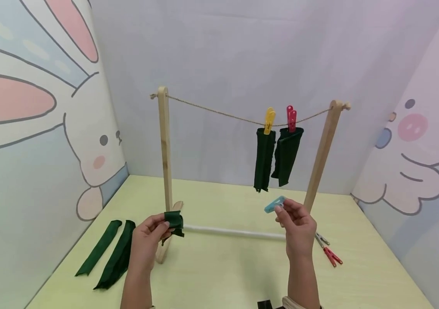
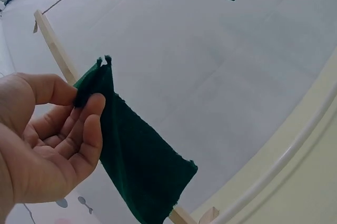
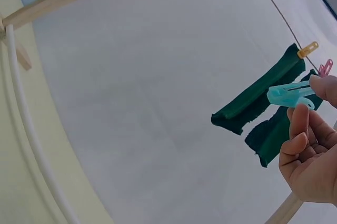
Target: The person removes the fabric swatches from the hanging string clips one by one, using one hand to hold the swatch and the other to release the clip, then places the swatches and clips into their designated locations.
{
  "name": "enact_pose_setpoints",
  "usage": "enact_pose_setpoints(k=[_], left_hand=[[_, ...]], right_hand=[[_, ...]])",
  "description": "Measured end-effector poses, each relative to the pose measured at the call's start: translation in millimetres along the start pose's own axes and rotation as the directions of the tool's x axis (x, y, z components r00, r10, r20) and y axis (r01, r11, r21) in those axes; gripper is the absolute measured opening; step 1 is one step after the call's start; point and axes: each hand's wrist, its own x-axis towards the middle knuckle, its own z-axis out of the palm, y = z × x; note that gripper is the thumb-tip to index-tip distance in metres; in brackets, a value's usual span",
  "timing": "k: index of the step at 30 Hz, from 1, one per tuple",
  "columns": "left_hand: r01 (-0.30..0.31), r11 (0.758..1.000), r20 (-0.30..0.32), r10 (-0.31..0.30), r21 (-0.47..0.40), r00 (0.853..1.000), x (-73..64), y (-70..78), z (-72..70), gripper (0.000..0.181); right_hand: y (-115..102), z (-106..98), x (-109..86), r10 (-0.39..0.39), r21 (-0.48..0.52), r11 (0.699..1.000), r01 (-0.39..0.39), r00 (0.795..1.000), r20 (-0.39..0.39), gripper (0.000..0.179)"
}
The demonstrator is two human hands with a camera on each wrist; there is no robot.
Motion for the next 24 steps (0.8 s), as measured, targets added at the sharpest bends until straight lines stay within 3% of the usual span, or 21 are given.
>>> enact_pose_setpoints(k=[7, 17, 24], left_hand=[[0.017, 0.999, -0.035, -0.016, 0.037, 0.999, 4.2, -2.9, -10.6, 0.024], [0.096, 0.991, -0.096, -0.087, 0.091, 0.992, 10.8, -5.8, -27.2, 0.027], [0.090, 0.996, -0.125, -0.089, 0.003, 0.988, 17.9, -7.3, -35.3, 0.022]], right_hand=[[4, -10, 4.3, 0.025, -0.002, 1.000, -0.025, 0.999, -0.045, 0.026], [10, -24, 10.4, 0.128, -0.071, 0.988, -0.139, 0.983, -0.133, 0.034], [16, -34, 16.2, 0.162, -0.071, 0.982, -0.176, 0.972, -0.167, 0.030]])
